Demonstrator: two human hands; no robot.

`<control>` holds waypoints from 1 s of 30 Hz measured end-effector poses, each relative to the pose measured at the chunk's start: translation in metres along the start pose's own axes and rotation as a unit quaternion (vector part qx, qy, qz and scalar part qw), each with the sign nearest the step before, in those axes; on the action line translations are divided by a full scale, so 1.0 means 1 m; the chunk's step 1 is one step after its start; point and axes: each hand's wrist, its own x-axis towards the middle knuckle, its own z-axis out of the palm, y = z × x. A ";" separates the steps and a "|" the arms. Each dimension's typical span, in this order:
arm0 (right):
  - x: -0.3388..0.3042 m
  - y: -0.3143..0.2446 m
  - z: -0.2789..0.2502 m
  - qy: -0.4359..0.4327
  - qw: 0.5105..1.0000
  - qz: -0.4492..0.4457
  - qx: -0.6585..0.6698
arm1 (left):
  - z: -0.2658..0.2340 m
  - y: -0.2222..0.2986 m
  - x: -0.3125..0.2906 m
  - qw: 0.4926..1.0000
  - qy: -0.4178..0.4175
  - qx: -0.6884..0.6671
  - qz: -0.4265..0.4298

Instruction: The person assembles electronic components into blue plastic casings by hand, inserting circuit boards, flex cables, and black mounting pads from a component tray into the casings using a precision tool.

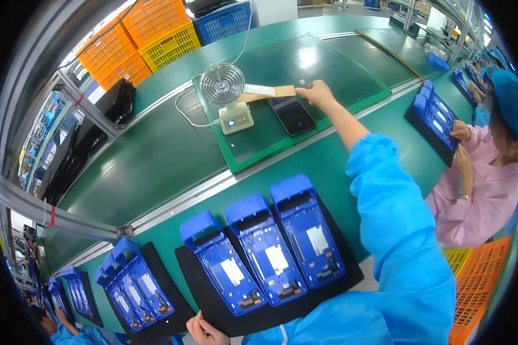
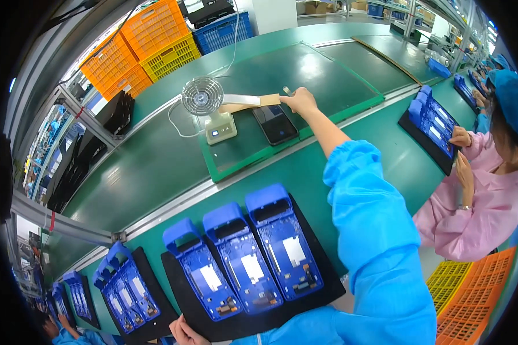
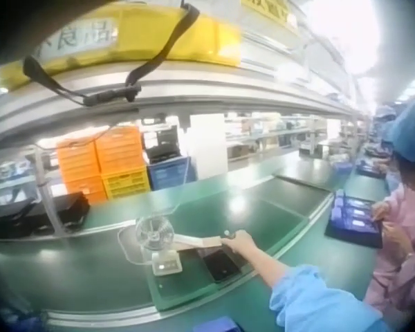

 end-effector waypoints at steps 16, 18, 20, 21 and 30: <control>-0.025 -0.027 -0.025 0.011 0.994 -0.104 0.040 | -0.007 0.010 0.007 0.993 -0.044 0.037 -0.107; -0.066 -0.015 -0.035 0.034 0.994 -0.082 0.068 | -0.004 0.006 0.006 0.998 -0.040 0.000 -0.053; -0.122 -0.026 -0.049 0.027 0.975 -0.096 0.197 | -0.003 0.018 0.013 0.993 -0.078 -0.034 -0.078; -0.144 -0.028 -0.057 0.040 0.968 -0.115 0.220 | 0.000 0.026 0.016 0.992 -0.090 -0.047 -0.072; -0.347 -0.066 -0.045 -0.168 0.897 -0.044 0.406 | -0.012 0.040 0.019 0.973 -0.111 -0.194 -0.058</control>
